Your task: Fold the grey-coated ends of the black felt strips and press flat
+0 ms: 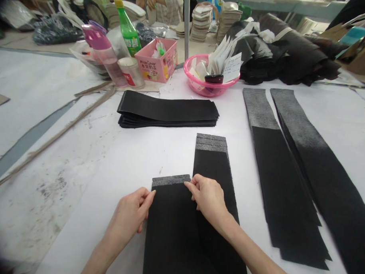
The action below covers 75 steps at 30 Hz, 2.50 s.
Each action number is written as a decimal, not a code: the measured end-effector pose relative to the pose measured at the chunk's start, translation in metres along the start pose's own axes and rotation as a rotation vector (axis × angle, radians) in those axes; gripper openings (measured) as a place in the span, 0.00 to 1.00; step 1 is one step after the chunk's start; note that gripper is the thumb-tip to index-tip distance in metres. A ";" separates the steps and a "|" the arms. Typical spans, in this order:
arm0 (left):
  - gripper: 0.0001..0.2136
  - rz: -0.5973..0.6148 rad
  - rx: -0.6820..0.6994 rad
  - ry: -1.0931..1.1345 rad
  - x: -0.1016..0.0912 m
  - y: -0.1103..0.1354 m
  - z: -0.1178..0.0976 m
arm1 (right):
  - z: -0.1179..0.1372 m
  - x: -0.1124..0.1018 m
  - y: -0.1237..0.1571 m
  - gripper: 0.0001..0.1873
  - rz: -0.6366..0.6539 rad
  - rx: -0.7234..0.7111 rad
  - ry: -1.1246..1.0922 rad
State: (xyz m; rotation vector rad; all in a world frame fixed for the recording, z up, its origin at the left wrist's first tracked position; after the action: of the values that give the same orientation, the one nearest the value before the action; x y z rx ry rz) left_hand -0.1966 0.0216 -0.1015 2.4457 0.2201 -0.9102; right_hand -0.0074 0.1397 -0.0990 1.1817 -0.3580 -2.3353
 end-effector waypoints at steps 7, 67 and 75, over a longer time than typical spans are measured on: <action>0.21 0.011 -0.009 0.006 -0.001 -0.001 -0.002 | 0.001 -0.001 -0.001 0.19 0.005 0.000 -0.018; 0.19 0.001 0.014 -0.071 -0.001 -0.002 -0.004 | -0.003 0.001 -0.006 0.13 0.073 0.046 -0.093; 0.19 -0.035 0.043 -0.060 -0.003 0.002 -0.005 | -0.002 0.000 -0.007 0.13 0.062 0.014 -0.086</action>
State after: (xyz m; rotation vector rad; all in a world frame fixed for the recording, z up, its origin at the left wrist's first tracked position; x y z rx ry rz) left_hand -0.1960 0.0224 -0.0957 2.4562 0.2247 -1.0118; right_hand -0.0081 0.1455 -0.1038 1.0639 -0.4358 -2.3387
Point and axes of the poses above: each hand's wrist, its own y-axis away from the middle knuckle, its own x-axis out of the palm, z = x × y, the point moved 1 cm from there along -y, towards the middle knuckle, and after that the axes turned 5 degrees about x, right-handed, at the moved point
